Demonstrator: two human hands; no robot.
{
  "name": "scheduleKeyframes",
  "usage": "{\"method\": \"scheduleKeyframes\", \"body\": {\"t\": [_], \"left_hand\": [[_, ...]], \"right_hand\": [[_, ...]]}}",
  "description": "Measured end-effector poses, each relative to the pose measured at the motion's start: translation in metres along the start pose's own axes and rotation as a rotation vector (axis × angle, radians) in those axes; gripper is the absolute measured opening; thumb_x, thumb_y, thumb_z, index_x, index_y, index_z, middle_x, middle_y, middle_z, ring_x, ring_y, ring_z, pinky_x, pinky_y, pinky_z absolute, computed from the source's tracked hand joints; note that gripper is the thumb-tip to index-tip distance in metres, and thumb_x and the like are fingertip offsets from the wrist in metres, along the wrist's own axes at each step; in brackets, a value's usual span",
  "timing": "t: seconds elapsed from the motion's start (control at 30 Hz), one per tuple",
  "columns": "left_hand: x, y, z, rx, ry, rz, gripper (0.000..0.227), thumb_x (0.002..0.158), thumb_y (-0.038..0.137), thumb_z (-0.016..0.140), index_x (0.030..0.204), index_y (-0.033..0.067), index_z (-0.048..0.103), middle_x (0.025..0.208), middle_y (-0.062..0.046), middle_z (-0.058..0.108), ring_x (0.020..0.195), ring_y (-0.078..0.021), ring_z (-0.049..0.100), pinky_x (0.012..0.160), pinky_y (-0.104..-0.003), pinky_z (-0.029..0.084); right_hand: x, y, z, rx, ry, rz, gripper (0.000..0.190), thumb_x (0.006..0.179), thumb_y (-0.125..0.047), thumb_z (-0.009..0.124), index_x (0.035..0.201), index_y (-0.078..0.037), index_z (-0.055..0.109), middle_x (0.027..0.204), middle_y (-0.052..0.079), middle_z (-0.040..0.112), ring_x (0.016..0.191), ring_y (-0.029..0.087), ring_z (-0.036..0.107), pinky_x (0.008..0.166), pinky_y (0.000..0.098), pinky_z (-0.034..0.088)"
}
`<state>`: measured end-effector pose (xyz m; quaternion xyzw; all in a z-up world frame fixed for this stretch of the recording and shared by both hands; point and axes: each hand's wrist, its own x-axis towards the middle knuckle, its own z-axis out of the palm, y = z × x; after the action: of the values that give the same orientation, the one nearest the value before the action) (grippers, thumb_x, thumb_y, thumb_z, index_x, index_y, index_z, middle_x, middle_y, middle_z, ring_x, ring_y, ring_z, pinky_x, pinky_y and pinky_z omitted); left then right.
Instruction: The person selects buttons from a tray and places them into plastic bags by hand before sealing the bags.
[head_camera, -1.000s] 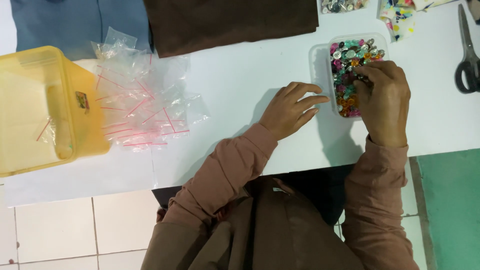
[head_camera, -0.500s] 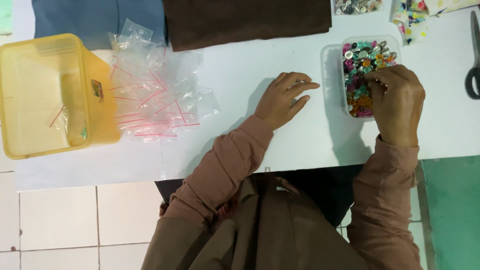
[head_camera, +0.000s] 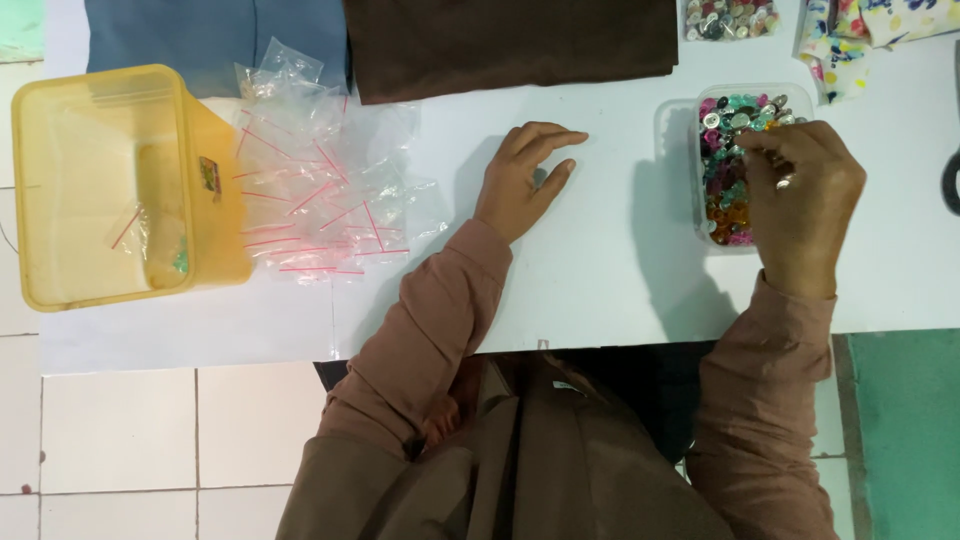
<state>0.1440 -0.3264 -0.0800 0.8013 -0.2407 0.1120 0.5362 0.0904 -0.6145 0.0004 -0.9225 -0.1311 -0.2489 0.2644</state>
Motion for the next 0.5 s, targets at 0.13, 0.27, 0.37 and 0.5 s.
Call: {"method": "scheduleKeyframes", "body": {"t": [0.13,0.27,0.37,0.5], "left_hand": [[0.005,-0.011,-0.008,-0.030,0.063,-0.059,0.026,0.103,0.018,0.063,0.127,0.0240,0.069,0.120,0.005,0.063,0.115,-0.0143,0.059,0.102,-0.029,0.049],[0.008,-0.020,-0.025,-0.067,0.129,0.053,0.029,0.103,0.008,0.064,0.128,0.0217,0.070,0.110,0.000,0.068,0.107,-0.0226,0.065,0.098,-0.040,0.055],[0.008,-0.027,-0.036,-0.039,0.141,0.060,0.032,0.101,0.003,0.064,0.128,0.0194,0.070,0.107,-0.002,0.069,0.106,-0.0241,0.067,0.099,-0.040,0.056],[0.007,-0.029,-0.042,-0.026,0.113,0.042,0.043,0.097,-0.006,0.059,0.131,0.0185,0.068,0.106,-0.005,0.070,0.105,-0.0252,0.066,0.100,-0.041,0.057]], "right_hand": [[0.026,-0.036,0.033,0.223,-0.030,-0.140,0.020,0.099,0.027,0.078,0.109,0.010,0.079,0.102,0.023,0.072,0.092,0.030,0.066,0.076,0.0346,0.057],[0.044,-0.063,0.088,0.430,-0.099,-0.114,0.025,0.091,0.022,0.076,0.105,0.002,0.078,0.097,0.019,0.070,0.089,0.033,0.071,0.071,0.0346,0.059],[0.048,-0.063,0.117,0.506,-0.183,-0.124,0.024,0.089,0.021,0.073,0.105,0.004,0.077,0.093,0.020,0.070,0.087,0.032,0.070,0.070,0.0368,0.059],[0.043,-0.062,0.123,0.522,-0.264,-0.140,0.030,0.088,0.022,0.070,0.111,0.003,0.076,0.098,0.020,0.072,0.094,0.034,0.068,0.077,0.0400,0.060]]}}
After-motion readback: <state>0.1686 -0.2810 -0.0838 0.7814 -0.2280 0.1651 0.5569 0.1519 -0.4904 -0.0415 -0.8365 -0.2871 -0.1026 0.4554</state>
